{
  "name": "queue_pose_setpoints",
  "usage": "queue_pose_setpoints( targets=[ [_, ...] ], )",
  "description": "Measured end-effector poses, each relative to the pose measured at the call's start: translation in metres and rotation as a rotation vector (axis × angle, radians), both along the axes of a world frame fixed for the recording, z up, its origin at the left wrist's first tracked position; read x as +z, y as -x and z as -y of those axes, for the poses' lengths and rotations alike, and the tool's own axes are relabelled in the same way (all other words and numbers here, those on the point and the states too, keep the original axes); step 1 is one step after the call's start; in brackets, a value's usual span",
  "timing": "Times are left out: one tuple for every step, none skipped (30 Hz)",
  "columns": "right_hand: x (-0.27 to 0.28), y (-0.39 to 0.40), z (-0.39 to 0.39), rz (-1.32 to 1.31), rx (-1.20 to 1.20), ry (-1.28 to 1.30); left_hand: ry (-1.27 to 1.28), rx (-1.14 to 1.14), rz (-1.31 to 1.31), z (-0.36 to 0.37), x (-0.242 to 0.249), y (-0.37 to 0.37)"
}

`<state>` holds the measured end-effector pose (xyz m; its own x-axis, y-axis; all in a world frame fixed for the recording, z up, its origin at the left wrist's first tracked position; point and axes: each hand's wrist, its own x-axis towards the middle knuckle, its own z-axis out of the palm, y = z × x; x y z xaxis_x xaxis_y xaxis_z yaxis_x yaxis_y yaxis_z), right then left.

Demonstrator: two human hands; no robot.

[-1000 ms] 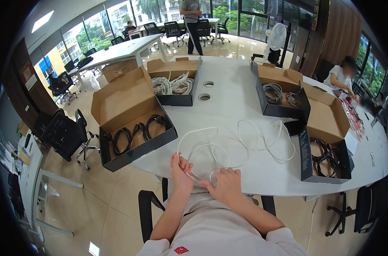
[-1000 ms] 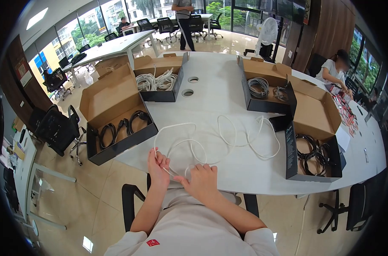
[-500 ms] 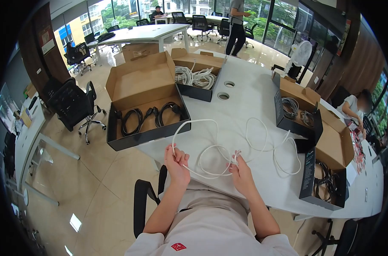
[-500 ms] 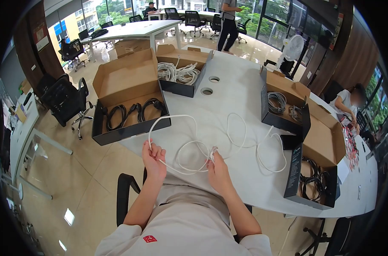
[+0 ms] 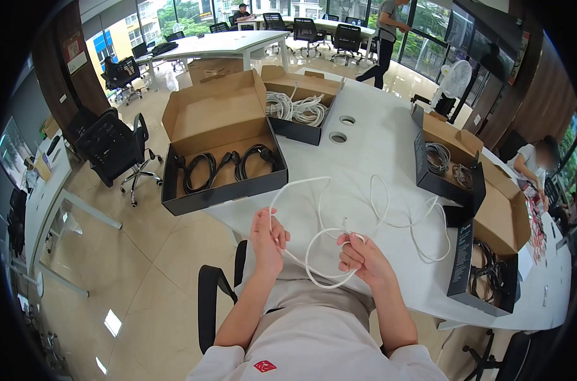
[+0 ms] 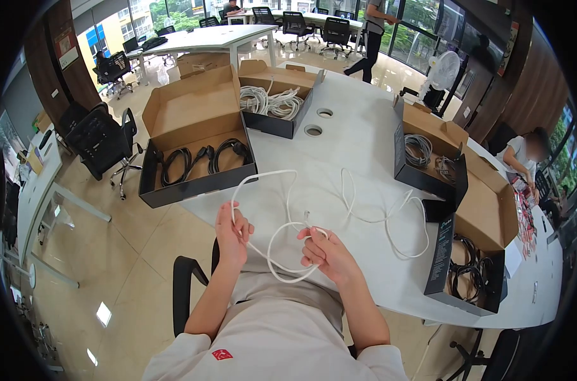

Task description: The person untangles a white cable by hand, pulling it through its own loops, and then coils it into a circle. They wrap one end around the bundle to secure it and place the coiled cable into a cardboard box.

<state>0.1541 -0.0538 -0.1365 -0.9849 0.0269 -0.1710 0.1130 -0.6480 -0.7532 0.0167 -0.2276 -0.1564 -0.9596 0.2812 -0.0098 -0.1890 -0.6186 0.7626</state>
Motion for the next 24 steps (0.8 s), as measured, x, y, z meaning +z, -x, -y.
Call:
queue_pose_setpoints(
  targets=[
    [0.000, -0.001, -0.002, -0.010, 0.033, 0.033, 0.035, -0.021, -0.012, 0.001, 0.000, -0.002],
    [-0.001, -0.003, -0.003, 0.001, 0.067, 0.047, 0.070, -0.050, -0.040, 0.004, 0.001, -0.003],
    [-0.002, -0.003, -0.005, 0.010, 0.101, 0.059, 0.103, -0.077, -0.070, 0.007, 0.002, -0.003],
    [-0.001, -0.002, -0.005, 0.018, 0.136, 0.068, 0.134, -0.104, -0.102, 0.009, 0.004, -0.003],
    [0.002, -0.002, -0.003, 0.047, 0.101, -0.049, 0.138, -0.128, -0.113, 0.011, 0.007, -0.003],
    [0.008, -0.002, 0.001, 0.076, 0.067, -0.165, 0.143, -0.152, -0.124, 0.014, 0.011, -0.004],
    [0.011, -0.002, 0.006, 0.105, 0.030, -0.280, 0.149, -0.176, -0.134, 0.016, 0.014, -0.005],
    [0.012, -0.001, 0.010, 0.119, -0.015, -0.360, 0.158, -0.214, -0.154, 0.018, 0.017, -0.007],
    [0.012, 0.000, 0.015, 0.135, -0.063, -0.440, 0.166, -0.254, -0.173, 0.018, 0.020, -0.009],
    [0.012, -0.001, 0.018, 0.151, -0.115, -0.520, 0.174, -0.298, -0.193, 0.016, 0.021, -0.010],
    [0.013, -0.002, 0.019, 0.151, -0.064, -0.591, 0.202, -0.312, -0.259, 0.013, 0.017, -0.011],
    [0.013, -0.004, 0.019, 0.151, -0.015, -0.661, 0.229, -0.329, -0.325, 0.009, 0.011, -0.012],
    [0.013, -0.007, 0.019, 0.153, 0.031, -0.728, 0.257, -0.348, -0.393, 0.005, 0.007, -0.014],
    [0.010, -0.009, 0.019, 0.095, 0.027, -0.806, 0.256, -0.355, -0.497, -0.002, 0.005, -0.016],
    [0.006, -0.012, 0.020, 0.038, 0.022, -0.882, 0.254, -0.364, -0.601, -0.008, 0.006, -0.019],
    [0.004, -0.014, 0.022, -0.016, 0.017, -0.957, 0.250, -0.373, -0.704, -0.013, 0.007, -0.023],
    [0.006, -0.017, 0.022, 0.027, -0.007, -1.016, 0.289, -0.478, -0.612, -0.015, 0.008, -0.027],
    [0.018, -0.021, 0.025, 0.073, -0.031, -1.073, 0.329, -0.583, -0.518, -0.016, 0.010, -0.032],
    [0.023, -0.024, 0.027, 0.121, -0.055, -1.130, 0.369, -0.688, -0.422, -0.016, 0.011, -0.036],
    [0.017, -0.026, 0.028, 0.097, -0.140, -1.168, 0.442, -0.684, -0.561, -0.017, 0.013, -0.040],
    [0.009, -0.027, 0.030, 0.073, -0.229, -1.207, 0.510, -0.679, -0.705, -0.019, 0.016, -0.042],
    [0.004, -0.029, 0.033, 0.051, -0.319, -1.246, 0.573, -0.672, -0.851, -0.020, 0.018, -0.045],
    [0.003, -0.032, 0.034, 0.091, -0.315, -1.284, 0.642, -0.642, -0.991, -0.021, 0.023, -0.051],
    [0.011, -0.034, 0.036, 0.133, -0.312, -1.321, 0.706, -0.607, -1.134, -0.022, 0.029, -0.059]
  ],
)
